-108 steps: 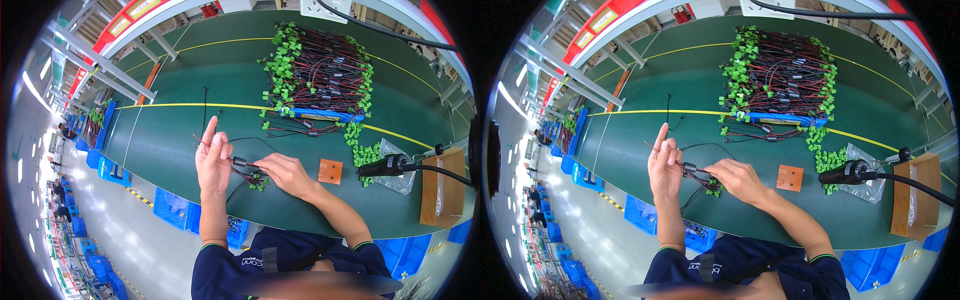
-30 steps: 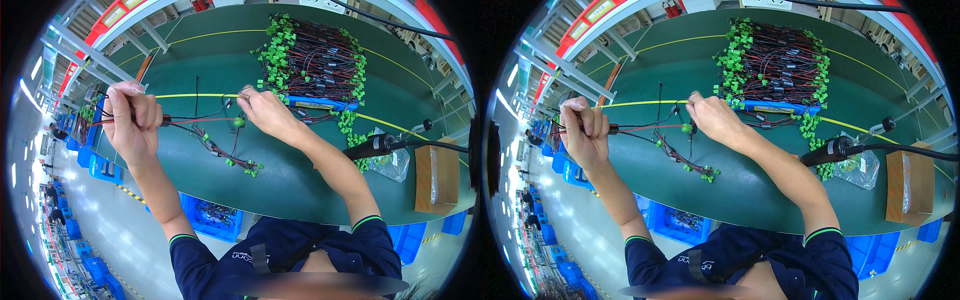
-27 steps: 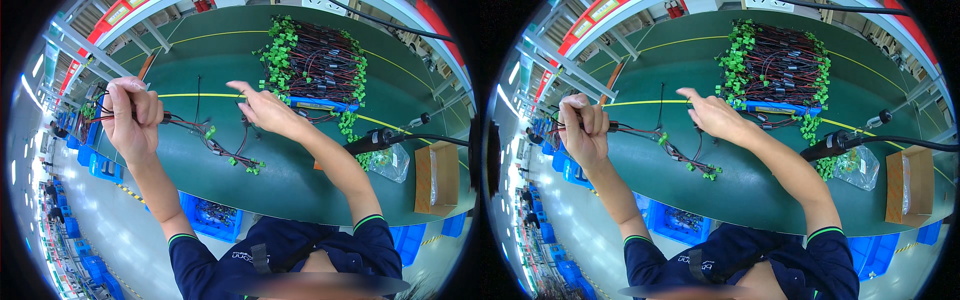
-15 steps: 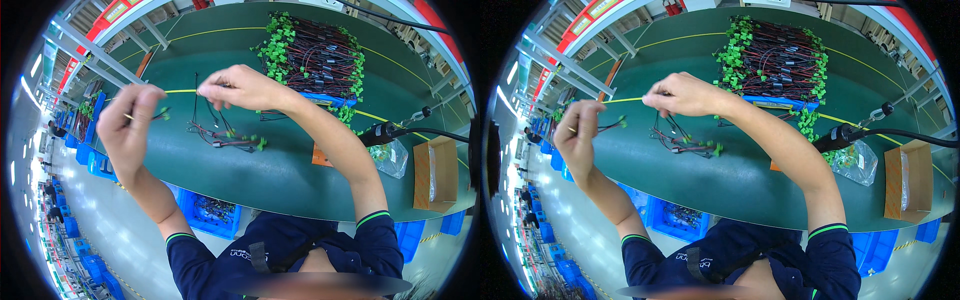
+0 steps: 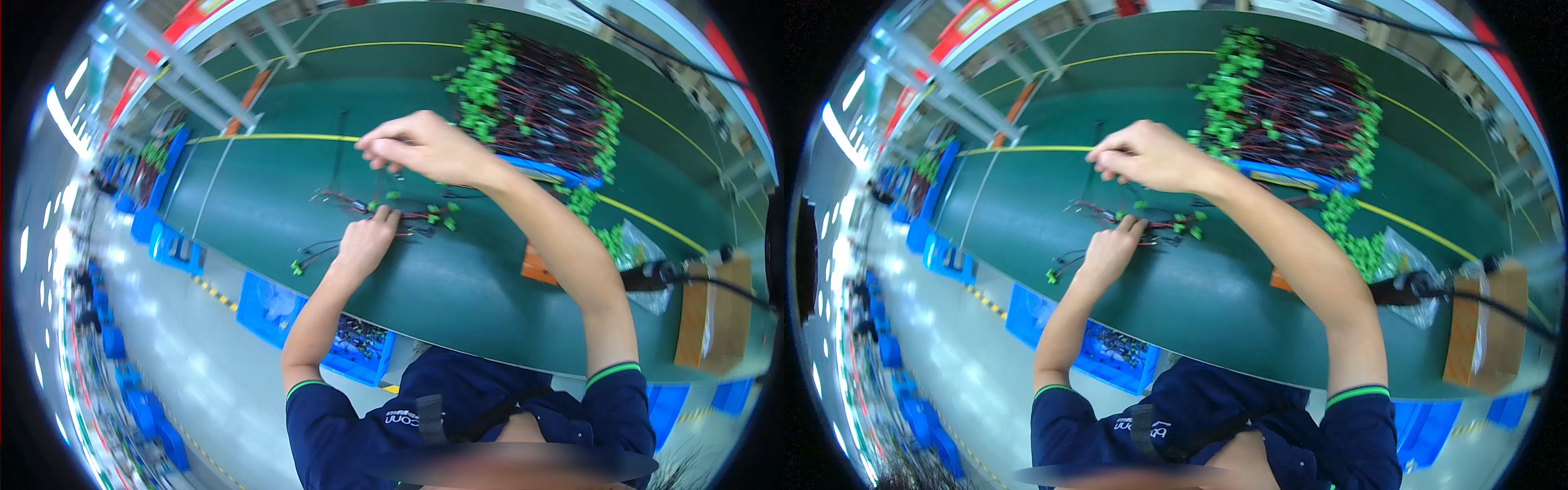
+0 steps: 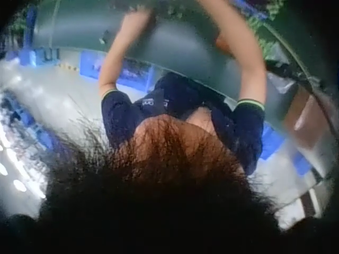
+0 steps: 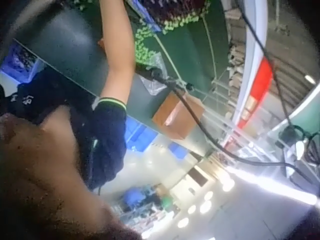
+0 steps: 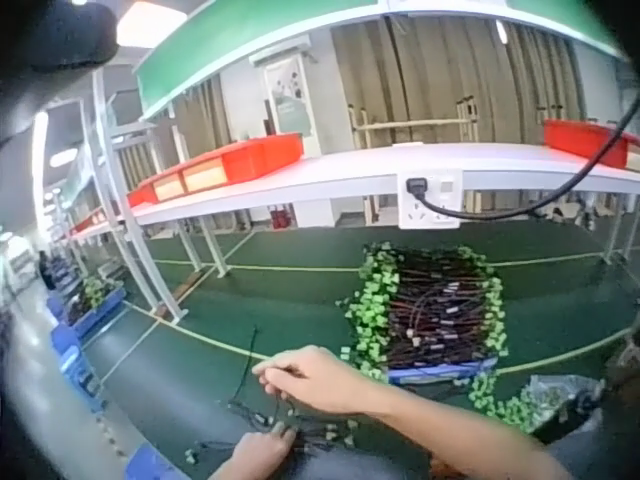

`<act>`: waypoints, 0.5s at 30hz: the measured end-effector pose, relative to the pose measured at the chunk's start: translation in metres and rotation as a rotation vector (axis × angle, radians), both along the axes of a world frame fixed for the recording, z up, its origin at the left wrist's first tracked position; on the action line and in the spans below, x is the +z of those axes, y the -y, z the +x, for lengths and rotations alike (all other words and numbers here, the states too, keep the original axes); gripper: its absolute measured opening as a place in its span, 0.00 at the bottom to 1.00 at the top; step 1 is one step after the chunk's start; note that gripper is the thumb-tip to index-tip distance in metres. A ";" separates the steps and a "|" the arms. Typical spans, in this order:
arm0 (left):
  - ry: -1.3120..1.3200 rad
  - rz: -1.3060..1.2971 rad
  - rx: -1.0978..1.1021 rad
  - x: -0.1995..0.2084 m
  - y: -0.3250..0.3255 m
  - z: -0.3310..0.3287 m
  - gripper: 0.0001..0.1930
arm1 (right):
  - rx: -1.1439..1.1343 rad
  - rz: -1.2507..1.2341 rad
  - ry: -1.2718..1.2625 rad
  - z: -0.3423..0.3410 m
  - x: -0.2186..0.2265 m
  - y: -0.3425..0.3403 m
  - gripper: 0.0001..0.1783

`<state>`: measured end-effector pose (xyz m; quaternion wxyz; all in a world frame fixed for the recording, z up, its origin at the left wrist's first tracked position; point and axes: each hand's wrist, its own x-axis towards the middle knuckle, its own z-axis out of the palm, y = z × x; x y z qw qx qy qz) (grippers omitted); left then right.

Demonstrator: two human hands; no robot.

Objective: The person assembles small green electronic connectors and wire harnesses at a workbench. The assembly is performed using an electric screwdriver.

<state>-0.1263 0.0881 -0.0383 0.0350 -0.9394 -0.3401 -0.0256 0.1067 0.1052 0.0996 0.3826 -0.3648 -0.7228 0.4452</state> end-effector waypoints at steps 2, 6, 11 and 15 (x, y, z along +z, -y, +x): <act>0.084 -0.045 0.026 -0.006 -0.010 -0.001 0.10 | 0.041 0.015 -0.118 0.005 -0.008 0.001 0.20; 0.146 -0.003 -0.007 -0.021 -0.047 -0.004 0.10 | -0.136 0.050 -0.058 0.013 0.008 0.012 0.19; 0.133 0.169 0.096 0.005 -0.044 -0.050 0.08 | -0.086 0.050 -0.048 -0.001 -0.014 0.004 0.18; 0.100 0.261 0.037 0.034 -0.019 -0.072 0.07 | -0.024 0.042 0.135 0.015 -0.055 0.031 0.15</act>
